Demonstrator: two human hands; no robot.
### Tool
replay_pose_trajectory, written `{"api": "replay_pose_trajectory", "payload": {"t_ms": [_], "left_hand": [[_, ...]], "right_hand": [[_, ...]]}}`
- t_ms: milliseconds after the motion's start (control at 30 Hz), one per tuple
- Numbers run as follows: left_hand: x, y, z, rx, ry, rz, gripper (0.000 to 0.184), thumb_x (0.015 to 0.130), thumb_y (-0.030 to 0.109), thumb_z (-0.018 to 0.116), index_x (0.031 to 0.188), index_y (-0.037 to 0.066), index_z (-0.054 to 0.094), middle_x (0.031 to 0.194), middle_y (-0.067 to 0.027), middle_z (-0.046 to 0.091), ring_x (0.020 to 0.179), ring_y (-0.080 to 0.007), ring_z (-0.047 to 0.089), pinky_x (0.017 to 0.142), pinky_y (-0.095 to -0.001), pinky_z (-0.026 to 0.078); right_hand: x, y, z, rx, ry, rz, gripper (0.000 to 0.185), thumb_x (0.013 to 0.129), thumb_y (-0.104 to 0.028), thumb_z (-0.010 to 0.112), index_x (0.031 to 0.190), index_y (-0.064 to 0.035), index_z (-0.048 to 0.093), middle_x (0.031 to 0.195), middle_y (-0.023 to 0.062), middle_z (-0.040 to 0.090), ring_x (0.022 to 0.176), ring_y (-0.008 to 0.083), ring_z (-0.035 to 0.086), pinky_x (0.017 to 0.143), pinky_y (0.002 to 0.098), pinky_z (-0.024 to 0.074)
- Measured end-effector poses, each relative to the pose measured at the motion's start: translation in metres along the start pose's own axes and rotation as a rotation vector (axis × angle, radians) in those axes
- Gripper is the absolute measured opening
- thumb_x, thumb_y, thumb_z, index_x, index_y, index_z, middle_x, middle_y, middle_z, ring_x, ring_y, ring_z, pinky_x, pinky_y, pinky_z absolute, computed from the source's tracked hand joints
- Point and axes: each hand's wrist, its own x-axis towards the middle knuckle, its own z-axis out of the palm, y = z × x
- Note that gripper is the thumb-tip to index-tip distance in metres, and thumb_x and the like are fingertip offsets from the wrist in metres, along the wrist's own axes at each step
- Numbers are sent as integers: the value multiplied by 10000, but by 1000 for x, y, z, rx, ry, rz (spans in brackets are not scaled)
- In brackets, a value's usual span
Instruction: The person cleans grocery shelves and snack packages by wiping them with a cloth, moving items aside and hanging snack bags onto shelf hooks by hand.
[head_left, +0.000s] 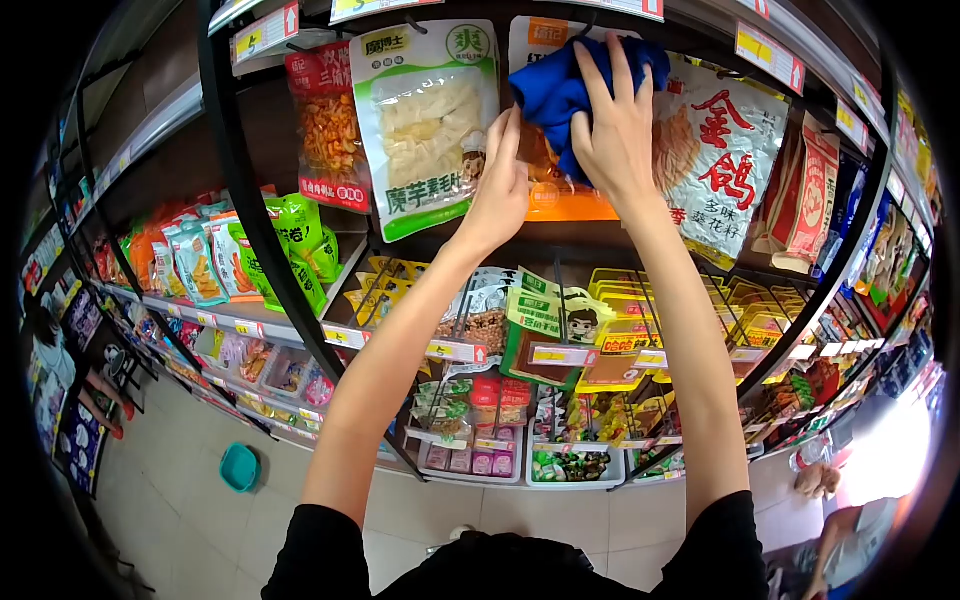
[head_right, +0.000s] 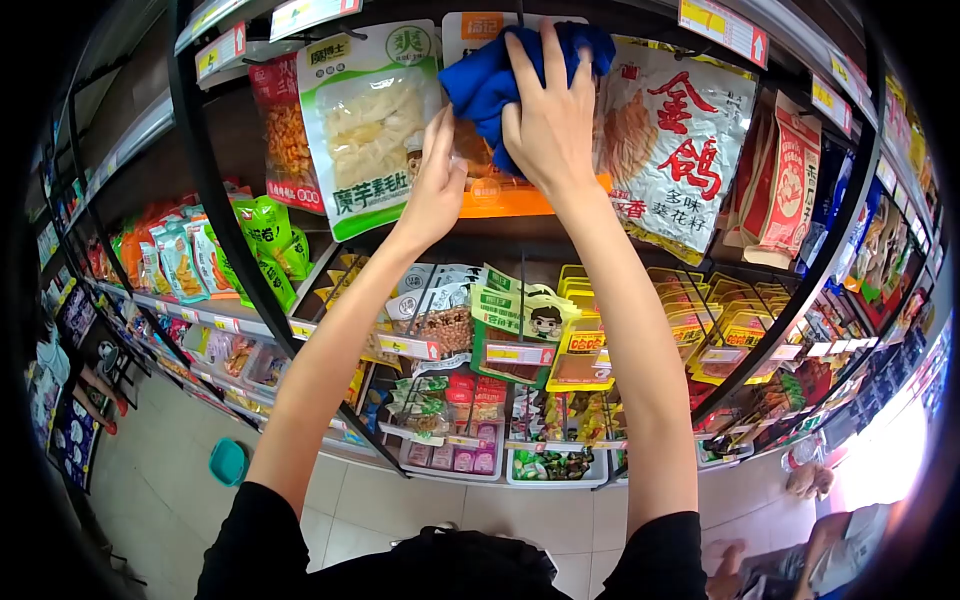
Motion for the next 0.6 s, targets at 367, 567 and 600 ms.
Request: {"api": "replay_pose_trajectory", "payload": {"t_ms": [367, 567, 600], "left_hand": [[1, 4, -2, -175, -3, 27, 774, 814, -184, 322, 1524, 89, 177, 1574, -105, 162, 1420, -232, 229, 1099, -317, 293], [-1, 5, -13, -105, -21, 32, 738, 876, -136, 350, 1539, 130, 167, 1577, -92, 162, 1443, -244, 190, 1130, -333, 215], [-1, 8, -13, -79, -29, 34, 723, 887, -121, 347, 1539, 135, 170, 1573, -98, 167, 1444, -252, 190, 1135, -338, 198]], "right_hand": [[-77, -31, -27, 153, -210, 139, 696, 707, 66, 532, 1376, -115, 468, 1478, 141, 311, 1284, 498, 316, 1091, 539, 303], [-133, -26, -39, 285, -432, 290, 658, 693, 108, 509, 1322, -85, 503, 1412, 135, 393, 1289, 426, 367, 1069, 474, 356], [-134, -20, -40, 324, -370, 300, 632, 694, 111, 491, 1305, -49, 512, 1385, 157, 423, 1290, 416, 377, 1080, 460, 332]]}}
